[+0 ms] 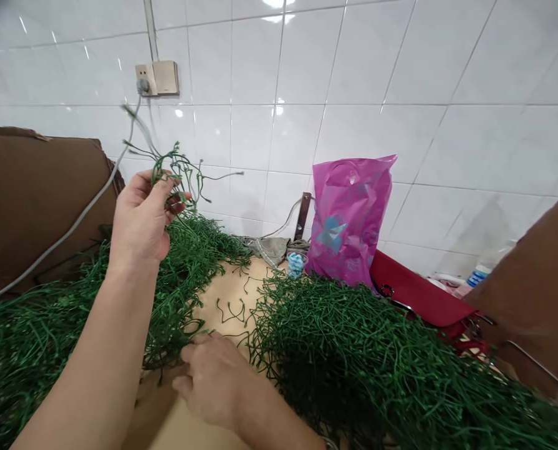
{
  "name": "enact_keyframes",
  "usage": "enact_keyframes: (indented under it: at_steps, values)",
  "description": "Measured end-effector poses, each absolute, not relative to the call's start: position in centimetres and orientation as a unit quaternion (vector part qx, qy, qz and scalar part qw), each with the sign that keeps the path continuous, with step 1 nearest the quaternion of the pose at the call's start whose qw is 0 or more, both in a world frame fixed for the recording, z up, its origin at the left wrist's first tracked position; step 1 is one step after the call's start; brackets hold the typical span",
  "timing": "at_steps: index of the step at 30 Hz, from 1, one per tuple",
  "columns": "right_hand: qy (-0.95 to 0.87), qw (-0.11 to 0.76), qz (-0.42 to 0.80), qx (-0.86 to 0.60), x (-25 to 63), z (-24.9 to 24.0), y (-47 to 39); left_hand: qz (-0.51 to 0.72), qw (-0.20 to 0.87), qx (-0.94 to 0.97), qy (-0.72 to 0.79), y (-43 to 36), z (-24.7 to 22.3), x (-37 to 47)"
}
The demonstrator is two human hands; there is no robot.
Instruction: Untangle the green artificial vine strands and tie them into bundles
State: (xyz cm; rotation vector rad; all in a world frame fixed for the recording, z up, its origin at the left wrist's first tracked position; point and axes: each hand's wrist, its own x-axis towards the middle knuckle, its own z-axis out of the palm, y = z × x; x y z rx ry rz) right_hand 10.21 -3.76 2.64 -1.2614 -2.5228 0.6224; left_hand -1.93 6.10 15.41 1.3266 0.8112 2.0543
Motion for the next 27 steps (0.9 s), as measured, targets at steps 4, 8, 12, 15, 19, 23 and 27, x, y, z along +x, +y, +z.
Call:
enact_keyframes:
  at_steps: [4, 8, 12, 15, 19, 23, 27]
  values:
    - [-0.864, 0.141, 0.232, -0.425, 13.2, 7.7, -5.1, 0.590, 0.346, 0.656, 0.319, 5.9, 14.9, -1.6]
    - [-0.813, 0.255, 0.211, -0.480, 16.7, 12.4, -6.5, 0.436, 0.355, 0.757, 0.333, 6.2, 14.0, -0.4]
    - [-0.706, 0.430, 0.059, -0.560, 19.3, 13.4, -5.7, 0.391, 0.350, 0.780, 0.339, 5.9, 13.9, 0.5]
    - [-0.656, 0.478, 0.011, -0.584, 20.1, 12.3, -4.0, 0.355, 0.362, 0.793, 0.338, 5.1, 14.1, 0.9]
    - [-0.650, 0.501, 0.011, -0.572, 20.3, 10.9, -1.9, 0.300, 0.384, 0.818, 0.306, 4.6, 14.1, 1.5]
    - [-0.665, 0.480, 0.066, -0.569, 21.1, 10.7, -1.3, 0.279, 0.362, 0.841, 0.291, 5.1, 13.9, 1.3]
    - [-0.655, 0.487, 0.124, -0.564, 21.8, 10.9, -1.3, 0.185, 0.184, 0.860, 0.439, 6.1, 14.0, -0.6]
